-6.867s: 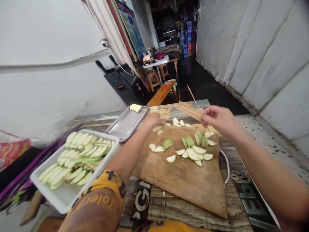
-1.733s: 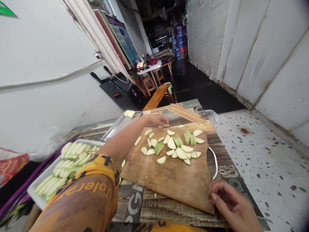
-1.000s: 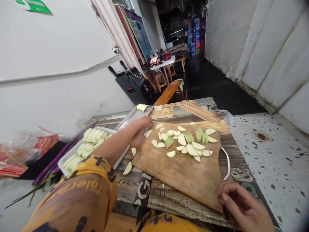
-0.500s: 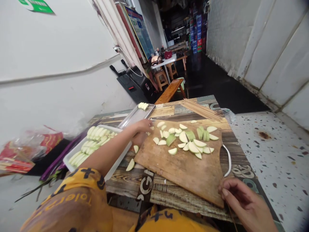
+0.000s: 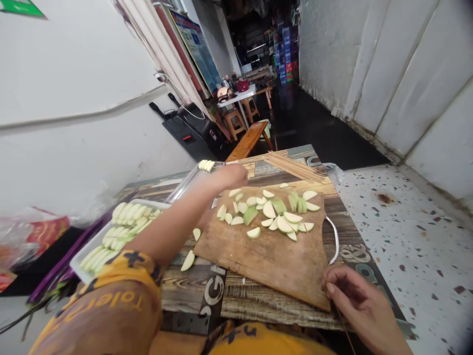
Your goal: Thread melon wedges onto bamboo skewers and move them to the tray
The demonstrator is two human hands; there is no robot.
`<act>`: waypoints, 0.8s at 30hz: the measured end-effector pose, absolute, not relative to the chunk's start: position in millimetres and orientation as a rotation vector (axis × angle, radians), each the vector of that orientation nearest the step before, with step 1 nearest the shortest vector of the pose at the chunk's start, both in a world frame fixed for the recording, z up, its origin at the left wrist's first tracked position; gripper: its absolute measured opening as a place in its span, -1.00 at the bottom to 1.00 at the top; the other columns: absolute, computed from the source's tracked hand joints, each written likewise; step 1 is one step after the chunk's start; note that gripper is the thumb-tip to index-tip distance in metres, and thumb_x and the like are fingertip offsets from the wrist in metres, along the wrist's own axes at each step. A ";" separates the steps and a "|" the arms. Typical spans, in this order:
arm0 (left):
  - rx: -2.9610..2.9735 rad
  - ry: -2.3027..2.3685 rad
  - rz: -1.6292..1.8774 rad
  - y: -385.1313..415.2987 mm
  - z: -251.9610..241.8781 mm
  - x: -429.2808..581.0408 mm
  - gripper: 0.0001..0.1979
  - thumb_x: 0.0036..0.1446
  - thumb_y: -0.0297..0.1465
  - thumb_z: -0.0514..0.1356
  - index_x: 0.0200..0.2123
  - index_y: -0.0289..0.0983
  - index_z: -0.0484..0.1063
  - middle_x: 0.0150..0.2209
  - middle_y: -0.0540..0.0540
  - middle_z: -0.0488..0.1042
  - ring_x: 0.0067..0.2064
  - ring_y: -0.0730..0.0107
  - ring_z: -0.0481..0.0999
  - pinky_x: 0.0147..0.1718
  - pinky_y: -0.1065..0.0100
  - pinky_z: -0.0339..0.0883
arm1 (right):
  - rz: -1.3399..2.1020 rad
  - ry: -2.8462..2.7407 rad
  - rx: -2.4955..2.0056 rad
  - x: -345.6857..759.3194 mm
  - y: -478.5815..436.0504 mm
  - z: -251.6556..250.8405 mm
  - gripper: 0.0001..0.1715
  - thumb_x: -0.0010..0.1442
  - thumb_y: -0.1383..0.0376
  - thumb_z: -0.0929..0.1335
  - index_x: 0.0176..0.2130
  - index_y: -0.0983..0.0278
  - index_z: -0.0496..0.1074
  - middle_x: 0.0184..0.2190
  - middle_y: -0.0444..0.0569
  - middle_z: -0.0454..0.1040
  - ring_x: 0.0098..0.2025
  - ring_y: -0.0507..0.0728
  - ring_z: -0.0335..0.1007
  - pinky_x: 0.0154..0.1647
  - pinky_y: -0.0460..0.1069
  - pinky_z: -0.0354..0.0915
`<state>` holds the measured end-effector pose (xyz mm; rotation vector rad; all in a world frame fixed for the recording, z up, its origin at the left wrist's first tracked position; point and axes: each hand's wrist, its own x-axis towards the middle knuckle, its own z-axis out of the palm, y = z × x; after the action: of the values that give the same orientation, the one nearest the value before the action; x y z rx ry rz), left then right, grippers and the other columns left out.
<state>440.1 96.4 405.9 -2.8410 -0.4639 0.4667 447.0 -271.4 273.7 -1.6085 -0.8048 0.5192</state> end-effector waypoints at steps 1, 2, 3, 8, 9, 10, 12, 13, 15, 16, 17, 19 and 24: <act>-2.927 -0.400 0.395 90.3 398.6 457.2 -0.75 0.03 -0.33 0.11 -0.32 -0.28 0.55 -0.27 -0.16 0.56 -0.23 0.25 0.49 -0.28 0.37 0.25 | 0.516 -0.808 -1.604 446.8 -271.1 273.7 -0.84 0.19 0.23 0.31 -0.40 0.24 0.36 -0.48 -0.08 0.41 -0.45 0.04 0.38 -0.45 -0.15 0.33; -3.021 -0.337 0.361 83.8 388.7 474.6 -0.75 0.03 -0.30 0.14 -0.28 -0.25 0.55 -0.26 -0.13 0.56 -0.22 0.26 0.48 -0.27 0.39 0.24 | 0.513 -0.810 -1.599 446.6 -270.8 273.6 -0.85 0.20 0.24 0.30 -0.40 0.23 0.35 -0.48 -0.09 0.40 -0.45 0.04 0.37 -0.46 -0.15 0.32; -3.091 -0.327 0.352 77.3 377.2 491.3 -0.75 0.02 -0.30 0.16 -0.25 -0.24 0.55 -0.25 -0.11 0.56 -0.22 0.28 0.48 -0.27 0.40 0.24 | 0.513 -0.812 -1.595 446.4 -270.5 273.4 -0.85 0.20 0.24 0.30 -0.40 0.23 0.34 -0.48 -0.09 0.39 -0.45 0.04 0.36 -0.46 -0.14 0.32; -3.144 -0.303 0.447 53.9 334.3 547.6 -0.78 -0.09 -0.35 0.26 -0.30 -0.24 0.55 -0.32 -0.07 0.56 -0.32 0.33 0.47 -0.36 0.43 0.21 | 0.563 -0.831 -1.583 445.3 -270.4 270.8 -0.84 0.23 0.25 0.26 -0.39 0.23 0.31 -0.48 -0.09 0.37 -0.44 0.05 0.33 -0.43 -0.11 0.30; -3.147 -0.299 0.472 52.5 334.1 551.8 -0.80 -0.12 -0.36 0.28 -0.34 -0.25 0.55 -0.35 -0.07 0.56 -0.35 0.34 0.46 -0.38 0.43 0.20 | 0.571 -0.833 -1.586 445.3 -270.7 270.3 -0.85 0.23 0.26 0.26 -0.38 0.23 0.31 -0.47 -0.09 0.37 -0.43 0.05 0.33 -0.43 -0.11 0.29; -3.150 -0.298 0.491 52.4 337.0 553.4 -0.82 -0.14 -0.38 0.28 -0.38 -0.26 0.55 -0.38 -0.07 0.55 -0.37 0.35 0.45 -0.40 0.43 0.19 | 0.577 -0.831 -1.590 445.3 -271.0 269.9 -0.85 0.23 0.26 0.26 -0.38 0.23 0.31 -0.46 -0.08 0.37 -0.43 0.05 0.33 -0.42 -0.11 0.29; -3.164 -0.292 0.484 54.8 350.5 547.9 -0.82 -0.15 -0.39 0.27 -0.38 -0.25 0.55 -0.38 -0.05 0.55 -0.38 0.36 0.44 -0.41 0.43 0.18 | 0.583 -0.823 -1.593 445.5 -271.2 269.2 -0.85 0.22 0.26 0.26 -0.38 0.24 0.32 -0.46 -0.08 0.37 -0.43 0.05 0.32 -0.42 -0.10 0.28; -3.169 -0.280 0.453 56.7 359.6 540.5 -0.80 -0.14 -0.39 0.25 -0.35 -0.25 0.56 -0.37 -0.05 0.55 -0.37 0.37 0.44 -0.41 0.44 0.18 | 0.586 -0.818 -1.591 445.7 -271.2 269.0 -0.85 0.22 0.25 0.27 -0.39 0.24 0.32 -0.46 -0.08 0.37 -0.43 0.05 0.32 -0.42 -0.10 0.28; -3.158 -0.230 0.376 60.3 377.9 517.1 -0.77 -0.12 -0.40 0.21 -0.31 -0.23 0.56 -0.34 -0.04 0.55 -0.35 0.36 0.44 -0.40 0.44 0.18 | 0.592 -0.800 -1.584 446.2 -270.7 268.7 -0.84 0.21 0.24 0.28 -0.39 0.24 0.33 -0.48 -0.09 0.36 -0.44 0.05 0.31 -0.43 -0.10 0.27; -3.140 -0.203 0.342 61.5 385.8 501.8 -0.76 -0.12 -0.41 0.20 -0.31 -0.22 0.56 -0.34 -0.05 0.55 -0.34 0.36 0.45 -0.39 0.43 0.18 | 0.598 -0.786 -1.582 446.5 -270.4 268.4 -0.85 0.20 0.24 0.28 -0.39 0.24 0.33 -0.48 -0.09 0.37 -0.44 0.05 0.31 -0.44 -0.10 0.27; -3.119 -0.181 0.334 62.4 392.1 485.2 -0.76 -0.12 -0.43 0.20 -0.30 -0.22 0.56 -0.34 -0.05 0.55 -0.32 0.34 0.46 -0.38 0.43 0.18 | 0.607 -0.771 -1.580 446.9 -270.0 268.0 -0.85 0.19 0.23 0.29 -0.39 0.25 0.34 -0.49 -0.09 0.37 -0.45 0.05 0.31 -0.44 -0.11 0.27; -3.127 -0.199 0.339 63.6 399.6 451.5 -0.73 -0.11 -0.45 0.20 -0.27 -0.21 0.57 -0.30 -0.07 0.56 -0.28 0.32 0.48 -0.34 0.43 0.20 | 0.621 -0.735 -1.586 448.1 -269.3 266.8 -0.84 0.17 0.22 0.31 -0.38 0.25 0.35 -0.49 -0.09 0.37 -0.45 0.04 0.30 -0.45 -0.11 0.26; -3.408 -0.418 0.153 74.0 398.0 387.5 -0.61 0.03 -0.49 0.11 -0.06 -0.19 0.51 -0.09 -0.06 0.56 -0.13 0.36 0.51 -0.17 0.46 0.27 | 0.626 -0.648 -1.608 454.5 -267.9 263.0 -0.80 0.12 0.18 0.35 -0.39 0.26 0.36 -0.54 -0.11 0.36 -0.49 0.03 0.27 -0.49 -0.11 0.22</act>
<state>387.5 74.0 398.0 -3.4078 -0.4181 0.1527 454.5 -267.9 263.0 -1.6079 -0.6481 0.6258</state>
